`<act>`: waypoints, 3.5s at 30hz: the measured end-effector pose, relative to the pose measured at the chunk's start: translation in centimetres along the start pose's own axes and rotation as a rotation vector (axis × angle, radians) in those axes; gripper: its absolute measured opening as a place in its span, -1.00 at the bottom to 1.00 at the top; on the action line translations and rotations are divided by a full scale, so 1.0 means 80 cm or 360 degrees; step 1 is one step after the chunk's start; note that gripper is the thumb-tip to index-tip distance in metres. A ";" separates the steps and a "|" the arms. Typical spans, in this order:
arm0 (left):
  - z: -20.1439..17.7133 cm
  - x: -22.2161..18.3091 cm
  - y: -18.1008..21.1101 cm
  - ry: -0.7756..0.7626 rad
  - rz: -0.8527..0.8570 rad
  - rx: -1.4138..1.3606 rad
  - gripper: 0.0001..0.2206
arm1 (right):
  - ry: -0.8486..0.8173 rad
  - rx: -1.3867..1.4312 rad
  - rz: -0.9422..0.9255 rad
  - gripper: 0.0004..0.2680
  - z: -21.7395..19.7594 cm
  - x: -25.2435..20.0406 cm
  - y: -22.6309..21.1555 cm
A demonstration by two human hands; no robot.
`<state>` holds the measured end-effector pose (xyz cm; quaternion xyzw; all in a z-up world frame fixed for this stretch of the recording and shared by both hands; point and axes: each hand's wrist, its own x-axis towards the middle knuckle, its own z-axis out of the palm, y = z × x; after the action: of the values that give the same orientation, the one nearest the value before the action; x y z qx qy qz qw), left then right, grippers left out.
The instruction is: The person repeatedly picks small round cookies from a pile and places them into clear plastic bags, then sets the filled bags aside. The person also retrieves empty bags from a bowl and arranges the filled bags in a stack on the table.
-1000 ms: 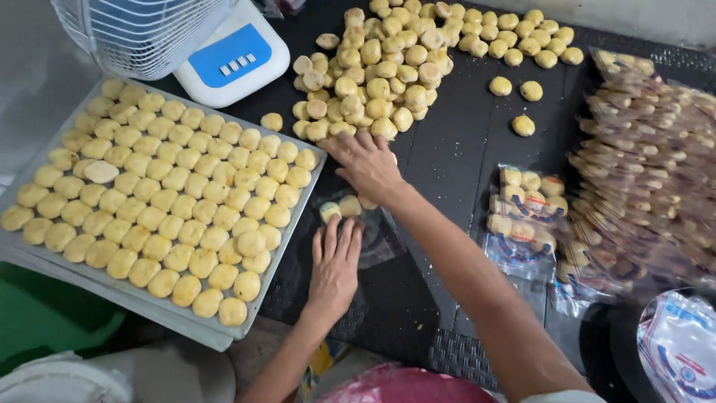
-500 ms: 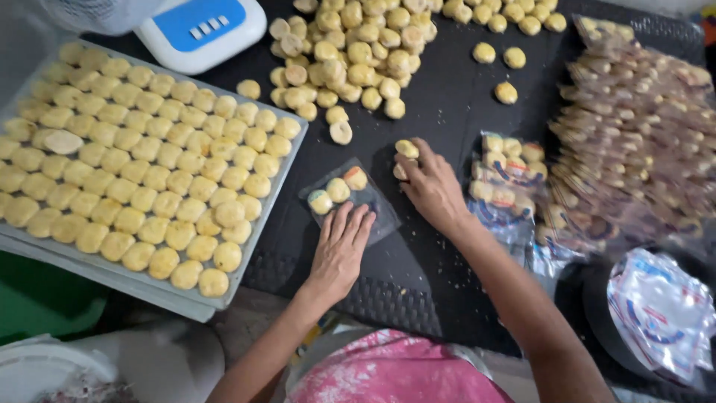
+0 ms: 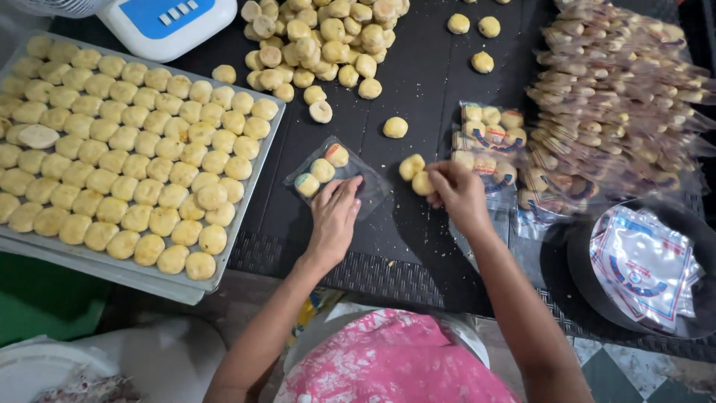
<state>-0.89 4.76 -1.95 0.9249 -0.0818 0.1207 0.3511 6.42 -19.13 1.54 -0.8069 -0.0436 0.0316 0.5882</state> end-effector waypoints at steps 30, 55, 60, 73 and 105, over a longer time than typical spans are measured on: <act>-0.008 0.005 0.030 0.0273 0.0147 0.0669 -0.58 | 0.0088 -0.1645 -0.1117 -0.64 0.049 0.103 0.025; -0.048 0.002 -0.015 0.0085 0.0708 0.0519 -0.66 | -0.0184 -0.1137 -0.1267 -0.73 0.116 0.012 0.013; -0.062 -0.001 -0.017 0.0151 0.0577 0.0709 -0.72 | -0.0187 -0.1055 -0.1360 -0.87 0.132 0.013 0.023; -0.073 -0.019 -0.023 0.0230 0.0376 0.0980 -0.77 | -0.0194 -0.1316 -0.1302 -0.83 0.148 0.001 0.018; -0.035 0.078 0.095 -0.1068 -0.0305 -0.0722 -0.69 | 0.0270 -0.2097 -0.1200 -0.94 -0.146 0.175 0.004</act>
<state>2.86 0.59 6.64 0.8155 -0.1299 -0.2418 0.5095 21.50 -28.76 4.77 -0.9213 -0.2807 -0.2659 -0.0423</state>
